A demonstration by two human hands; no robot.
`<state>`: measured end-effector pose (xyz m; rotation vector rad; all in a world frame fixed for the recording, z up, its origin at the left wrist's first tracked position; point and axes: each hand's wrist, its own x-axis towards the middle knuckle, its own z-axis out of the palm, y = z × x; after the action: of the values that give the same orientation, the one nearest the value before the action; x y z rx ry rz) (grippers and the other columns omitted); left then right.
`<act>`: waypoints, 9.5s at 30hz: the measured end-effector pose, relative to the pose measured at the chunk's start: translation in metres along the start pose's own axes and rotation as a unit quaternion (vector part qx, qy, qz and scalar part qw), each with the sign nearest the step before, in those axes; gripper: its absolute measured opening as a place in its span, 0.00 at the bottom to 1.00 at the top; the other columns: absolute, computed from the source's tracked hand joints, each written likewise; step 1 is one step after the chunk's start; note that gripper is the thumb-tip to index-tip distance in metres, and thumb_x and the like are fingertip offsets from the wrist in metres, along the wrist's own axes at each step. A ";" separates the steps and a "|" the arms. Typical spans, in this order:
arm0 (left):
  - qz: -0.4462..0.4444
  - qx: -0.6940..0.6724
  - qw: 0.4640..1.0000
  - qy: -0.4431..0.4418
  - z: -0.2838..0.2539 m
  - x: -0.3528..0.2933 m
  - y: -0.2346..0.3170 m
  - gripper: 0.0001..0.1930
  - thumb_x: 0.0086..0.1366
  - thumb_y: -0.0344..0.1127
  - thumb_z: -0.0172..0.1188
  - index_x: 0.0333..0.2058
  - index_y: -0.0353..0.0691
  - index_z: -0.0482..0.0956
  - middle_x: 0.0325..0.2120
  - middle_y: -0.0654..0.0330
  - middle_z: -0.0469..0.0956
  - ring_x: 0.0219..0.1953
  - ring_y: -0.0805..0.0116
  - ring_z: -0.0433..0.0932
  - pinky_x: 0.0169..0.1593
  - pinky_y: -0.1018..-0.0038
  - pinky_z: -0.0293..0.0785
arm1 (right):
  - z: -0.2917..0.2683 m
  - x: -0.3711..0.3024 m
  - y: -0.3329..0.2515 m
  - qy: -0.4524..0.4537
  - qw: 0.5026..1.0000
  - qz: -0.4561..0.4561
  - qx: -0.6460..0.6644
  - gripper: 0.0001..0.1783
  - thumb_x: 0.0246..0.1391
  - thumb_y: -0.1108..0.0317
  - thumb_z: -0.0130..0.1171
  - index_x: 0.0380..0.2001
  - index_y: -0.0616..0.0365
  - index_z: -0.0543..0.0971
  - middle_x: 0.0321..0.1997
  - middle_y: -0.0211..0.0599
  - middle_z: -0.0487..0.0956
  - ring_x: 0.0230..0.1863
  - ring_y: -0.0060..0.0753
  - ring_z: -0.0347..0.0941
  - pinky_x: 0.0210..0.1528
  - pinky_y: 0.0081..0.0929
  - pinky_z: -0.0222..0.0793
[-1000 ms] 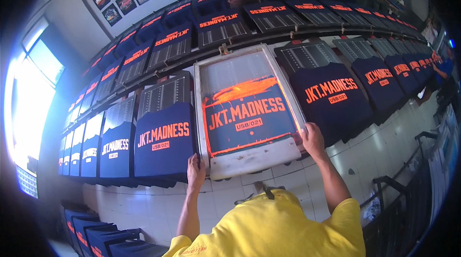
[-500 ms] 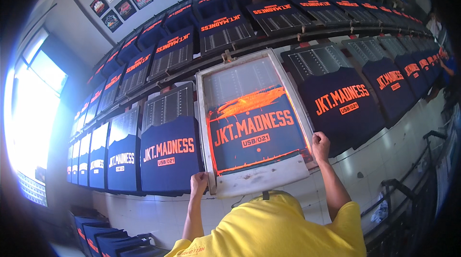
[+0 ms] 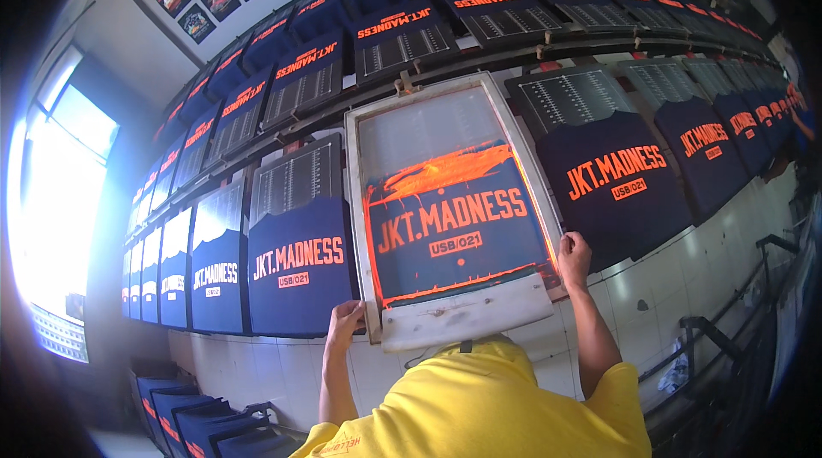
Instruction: The person performs screen printing by spreading orange ink over a stencil on a navy blue t-shirt using a squeegee and then lifting the frame.
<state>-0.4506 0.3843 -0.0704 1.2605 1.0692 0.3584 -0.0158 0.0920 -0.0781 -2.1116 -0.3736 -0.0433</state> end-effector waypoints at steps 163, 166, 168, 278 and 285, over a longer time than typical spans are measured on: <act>-0.117 -0.030 0.977 -0.176 0.166 -0.135 0.003 0.27 0.73 0.54 0.47 0.56 0.35 0.72 0.35 0.60 0.81 0.21 0.77 0.66 0.23 0.78 0.60 | -0.021 -0.098 -0.175 -0.298 0.780 -0.523 -0.171 0.17 0.40 0.71 0.60 0.38 0.58 0.76 0.35 0.37 0.78 0.40 0.40 0.74 0.43 0.38 0.71; -0.153 -0.073 0.974 -0.147 0.185 -0.137 0.016 0.27 0.74 0.57 0.44 0.49 0.35 0.74 0.27 0.62 0.76 0.19 0.78 0.65 0.23 0.77 0.59 | -0.021 -0.089 -0.168 -0.302 0.781 -0.529 -0.139 0.14 0.41 0.70 0.60 0.36 0.56 0.76 0.32 0.35 0.77 0.38 0.39 0.75 0.40 0.38 0.71; -0.140 -0.070 0.979 -0.134 0.190 -0.136 0.014 0.27 0.74 0.57 0.43 0.46 0.36 0.75 0.24 0.63 0.73 0.19 0.77 0.65 0.23 0.77 0.60 | -0.021 -0.079 -0.176 -0.300 0.784 -0.521 -0.151 0.14 0.39 0.70 0.62 0.33 0.56 0.75 0.31 0.34 0.77 0.36 0.39 0.75 0.40 0.37 0.72; -0.040 0.022 0.990 -0.132 0.182 -0.134 0.012 0.19 0.76 0.48 0.45 0.33 0.36 0.68 0.21 0.68 0.64 0.26 0.74 0.59 0.32 0.72 0.62 | -0.045 -0.059 -0.179 -0.278 0.813 -0.501 -0.103 0.12 0.38 0.70 0.59 0.32 0.53 0.77 0.32 0.29 0.78 0.39 0.33 0.75 0.38 0.32 0.72; -0.052 0.043 0.990 -0.126 0.180 -0.133 -0.009 0.22 0.75 0.51 0.44 0.32 0.38 0.69 0.22 0.66 0.64 0.27 0.73 0.61 0.32 0.71 0.63 | 0.049 0.039 -0.187 -0.224 0.802 -0.537 -0.137 0.14 0.41 0.70 0.63 0.36 0.51 0.77 0.34 0.29 0.79 0.42 0.34 0.76 0.42 0.35 0.74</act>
<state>-0.3753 0.1769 -0.0315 1.2840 0.9367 0.0712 -0.0367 0.2353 0.0559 -1.8820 -1.9124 -0.2716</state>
